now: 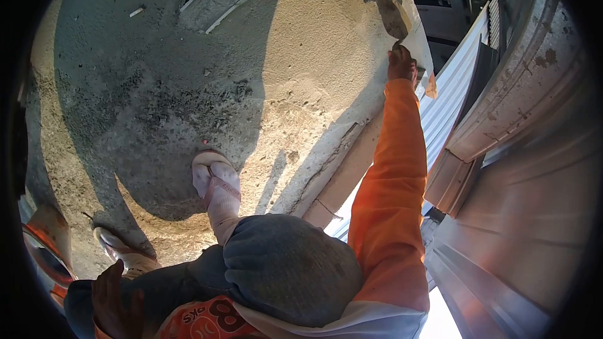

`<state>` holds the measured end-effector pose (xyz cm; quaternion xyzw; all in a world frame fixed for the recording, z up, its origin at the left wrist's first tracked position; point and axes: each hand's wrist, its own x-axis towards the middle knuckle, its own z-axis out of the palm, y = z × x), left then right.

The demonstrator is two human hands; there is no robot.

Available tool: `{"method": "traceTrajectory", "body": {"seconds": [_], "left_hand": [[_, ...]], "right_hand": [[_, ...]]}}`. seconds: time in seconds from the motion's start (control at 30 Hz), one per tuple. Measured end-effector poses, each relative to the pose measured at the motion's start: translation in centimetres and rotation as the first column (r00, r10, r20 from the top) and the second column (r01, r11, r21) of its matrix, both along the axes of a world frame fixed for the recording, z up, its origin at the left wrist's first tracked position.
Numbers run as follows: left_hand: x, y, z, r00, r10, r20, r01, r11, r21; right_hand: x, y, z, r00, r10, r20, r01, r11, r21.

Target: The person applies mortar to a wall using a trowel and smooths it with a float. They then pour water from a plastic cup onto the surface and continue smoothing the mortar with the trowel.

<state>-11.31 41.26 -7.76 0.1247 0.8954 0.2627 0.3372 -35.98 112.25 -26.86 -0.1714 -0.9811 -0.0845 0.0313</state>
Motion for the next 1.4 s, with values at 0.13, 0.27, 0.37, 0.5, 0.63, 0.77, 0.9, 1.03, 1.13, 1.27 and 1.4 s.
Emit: {"method": "traceTrajectory", "body": {"seconds": [0.13, 0.27, 0.37, 0.5, 0.63, 0.77, 0.9, 1.03, 1.13, 1.27, 1.4], "left_hand": [[0.4, -0.3, 0.0, 0.999, -0.035, 0.031, 0.036, 0.999, -0.022], [0.0, 0.3, 0.3, 0.995, 0.013, 0.101, -0.005, 0.998, -0.07], [1.7, 0.0, -0.2, 0.983, 0.118, 0.139, -0.104, 0.989, -0.106], [0.6, 0.5, 0.4, 0.996, 0.034, 0.086, -0.03, 0.998, -0.054], [0.5, 0.9, 0.0, 0.996, 0.03, 0.087, -0.022, 0.996, -0.092], [0.1, 1.0, -0.4, 0.996, 0.025, 0.087, -0.018, 0.996, -0.086], [0.3, 0.9, -0.3, 0.994, 0.042, 0.098, -0.037, 0.998, -0.048], [0.8, 0.7, -0.8, 0.978, 0.092, 0.187, -0.071, 0.99, -0.119], [0.9, 0.7, -1.2, 0.981, 0.088, 0.174, -0.068, 0.991, -0.116], [-0.3, 1.4, -0.6, 0.988, 0.058, 0.144, -0.047, 0.996, -0.078], [-0.4, 1.5, -0.4, 0.992, 0.073, 0.104, -0.065, 0.995, -0.078]], "right_hand": [[-2.1, -8.3, 1.0, 0.999, -0.02, -0.05, 0.021, 0.999, 0.033], [-9.4, -8.3, -2.4, 0.996, 0.091, -0.014, -0.09, 0.993, 0.07], [-11.0, -12.6, -1.5, 0.995, 0.1, 0.011, -0.1, 0.994, 0.051], [-12.0, -11.5, -1.3, 0.995, 0.083, -0.058, -0.089, 0.989, -0.115], [-11.1, -13.8, 2.6, 0.998, 0.066, 0.007, -0.066, 0.997, -0.034], [-12.1, -4.9, -1.0, 0.94, 0.268, -0.213, -0.296, 0.948, -0.115], [-9.1, -5.6, 0.1, 0.9, 0.279, -0.335, -0.374, 0.888, -0.266], [-8.9, -9.6, 0.2, 0.965, 0.149, -0.215, -0.166, 0.984, -0.064], [-10.3, -12.6, -1.3, 0.989, 0.076, -0.124, -0.062, 0.992, 0.108], [-12.2, -14.7, -2.0, 0.995, -0.036, -0.09, 0.05, 0.988, 0.147], [-15.3, -5.1, -5.0, 0.921, 0.369, -0.123, -0.388, 0.891, -0.235]]}}
